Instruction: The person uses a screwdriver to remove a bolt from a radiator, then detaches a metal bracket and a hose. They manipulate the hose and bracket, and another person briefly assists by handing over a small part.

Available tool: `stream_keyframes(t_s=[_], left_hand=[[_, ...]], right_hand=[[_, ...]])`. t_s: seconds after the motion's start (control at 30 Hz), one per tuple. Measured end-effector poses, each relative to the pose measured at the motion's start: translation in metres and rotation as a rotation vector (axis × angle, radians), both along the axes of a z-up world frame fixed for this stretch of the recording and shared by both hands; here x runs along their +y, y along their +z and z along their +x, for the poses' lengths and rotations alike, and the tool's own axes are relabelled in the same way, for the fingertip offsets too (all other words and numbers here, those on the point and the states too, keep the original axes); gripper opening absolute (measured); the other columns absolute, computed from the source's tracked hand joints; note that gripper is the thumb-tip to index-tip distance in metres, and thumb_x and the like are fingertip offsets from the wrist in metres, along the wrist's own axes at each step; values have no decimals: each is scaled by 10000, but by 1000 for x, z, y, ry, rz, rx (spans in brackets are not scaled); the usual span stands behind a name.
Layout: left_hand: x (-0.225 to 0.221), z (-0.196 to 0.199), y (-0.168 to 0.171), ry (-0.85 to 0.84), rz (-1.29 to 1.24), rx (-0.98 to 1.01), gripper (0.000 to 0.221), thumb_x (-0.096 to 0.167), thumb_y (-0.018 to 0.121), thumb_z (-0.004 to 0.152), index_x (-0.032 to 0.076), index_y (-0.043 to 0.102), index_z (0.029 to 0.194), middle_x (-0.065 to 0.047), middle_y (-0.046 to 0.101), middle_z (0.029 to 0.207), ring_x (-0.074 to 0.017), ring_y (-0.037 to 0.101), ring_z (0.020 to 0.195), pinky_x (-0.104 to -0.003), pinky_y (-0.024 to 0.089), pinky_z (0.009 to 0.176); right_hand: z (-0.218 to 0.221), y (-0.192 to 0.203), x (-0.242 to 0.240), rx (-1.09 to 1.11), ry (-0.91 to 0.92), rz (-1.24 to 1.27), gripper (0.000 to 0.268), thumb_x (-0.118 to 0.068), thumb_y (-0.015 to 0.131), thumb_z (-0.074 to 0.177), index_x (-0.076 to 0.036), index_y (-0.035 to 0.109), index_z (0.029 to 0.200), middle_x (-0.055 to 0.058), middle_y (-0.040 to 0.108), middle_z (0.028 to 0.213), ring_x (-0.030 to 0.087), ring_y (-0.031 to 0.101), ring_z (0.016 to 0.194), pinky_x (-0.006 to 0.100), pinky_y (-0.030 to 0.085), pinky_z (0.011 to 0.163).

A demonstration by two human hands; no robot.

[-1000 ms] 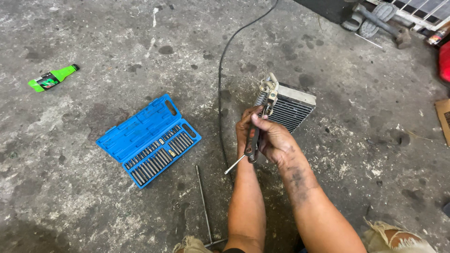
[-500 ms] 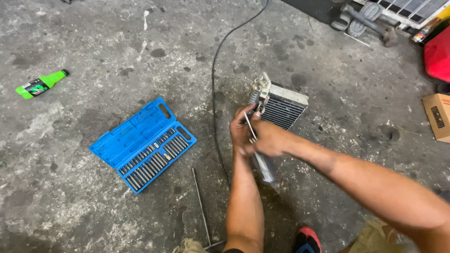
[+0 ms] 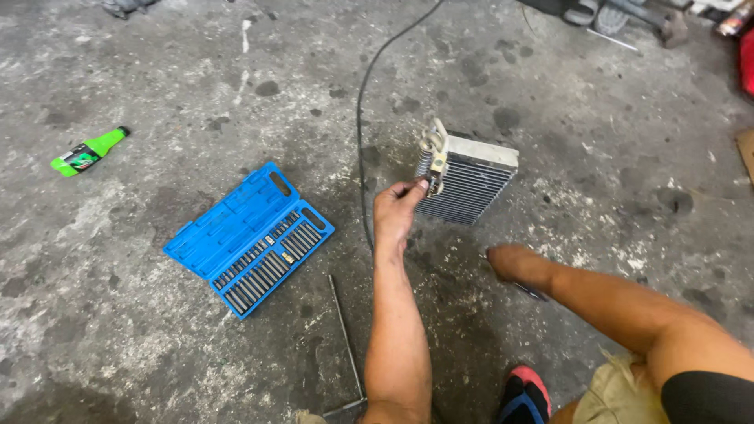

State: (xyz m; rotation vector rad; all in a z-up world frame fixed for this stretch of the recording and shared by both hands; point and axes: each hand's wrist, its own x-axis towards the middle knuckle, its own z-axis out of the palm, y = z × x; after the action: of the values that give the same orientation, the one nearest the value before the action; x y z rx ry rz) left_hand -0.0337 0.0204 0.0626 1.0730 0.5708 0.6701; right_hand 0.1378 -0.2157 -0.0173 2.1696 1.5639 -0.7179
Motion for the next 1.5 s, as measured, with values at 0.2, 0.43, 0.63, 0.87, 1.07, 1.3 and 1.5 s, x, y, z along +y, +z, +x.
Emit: stream_keyframes(t_s=[0.2, 0.43, 0.63, 0.87, 1.07, 1.3, 1.5], left_hand=[[-4, 1, 17, 47, -42, 60, 190, 157, 774, 868, -30, 777, 904, -21, 736, 808, -99, 614, 723, -263, 475, 674], [-9, -3, 20, 80, 69, 271, 212, 183, 709, 930, -22, 758, 914, -47, 660, 757, -117, 530, 677, -296, 422, 594], [-5, 0, 8, 102, -34, 80, 228, 198, 715, 937, -30, 717, 931, -31, 688, 829, -105, 574, 743, -277, 450, 665], [-5, 8, 13, 117, -9, 164, 258, 222, 702, 949, -31, 695, 897, -53, 684, 810, -123, 563, 729, -305, 454, 664], [-5, 8, 21, 118, 78, 277, 293, 218, 653, 965, -60, 697, 887, -85, 679, 786, -135, 540, 692, -335, 444, 620], [-8, 5, 36, 78, 58, 212, 278, 195, 622, 962, -69, 668, 889, -107, 732, 825, -190, 711, 769, -325, 524, 703], [-4, -3, 47, 45, 82, 331, 233, 203, 629, 970, -28, 635, 936, -136, 719, 890, -182, 698, 813, -340, 518, 740]], right_hand=[[-24, 142, 75, -204, -300, 649, 718, -274, 727, 895, -7, 411, 1482, 230, 588, 1311, 402, 636, 1112, 508, 548, 919], [-64, 218, 113, -360, 188, 913, 763, -258, 788, 762, -280, 490, 1463, 182, 427, 1518, 373, 429, 1398, 618, 334, 1097], [-63, 203, 123, -299, 135, 862, 714, -217, 740, 852, -253, 485, 1518, 141, 493, 1487, 327, 458, 1396, 603, 357, 1127], [-60, 199, 122, -338, 119, 881, 670, -244, 726, 866, -249, 502, 1497, 147, 523, 1462, 343, 467, 1370, 620, 360, 1103], [-60, 198, 123, -346, 103, 857, 665, -233, 712, 871, -266, 496, 1498, 142, 519, 1467, 334, 452, 1395, 625, 348, 1123], [-60, 199, 123, -348, 99, 856, 668, -236, 694, 885, -269, 473, 1515, 146, 519, 1464, 336, 452, 1389, 635, 336, 1124], [-60, 200, 124, -364, 98, 811, 671, -271, 689, 895, -265, 455, 1524, 155, 512, 1455, 341, 454, 1375, 639, 336, 1112]])
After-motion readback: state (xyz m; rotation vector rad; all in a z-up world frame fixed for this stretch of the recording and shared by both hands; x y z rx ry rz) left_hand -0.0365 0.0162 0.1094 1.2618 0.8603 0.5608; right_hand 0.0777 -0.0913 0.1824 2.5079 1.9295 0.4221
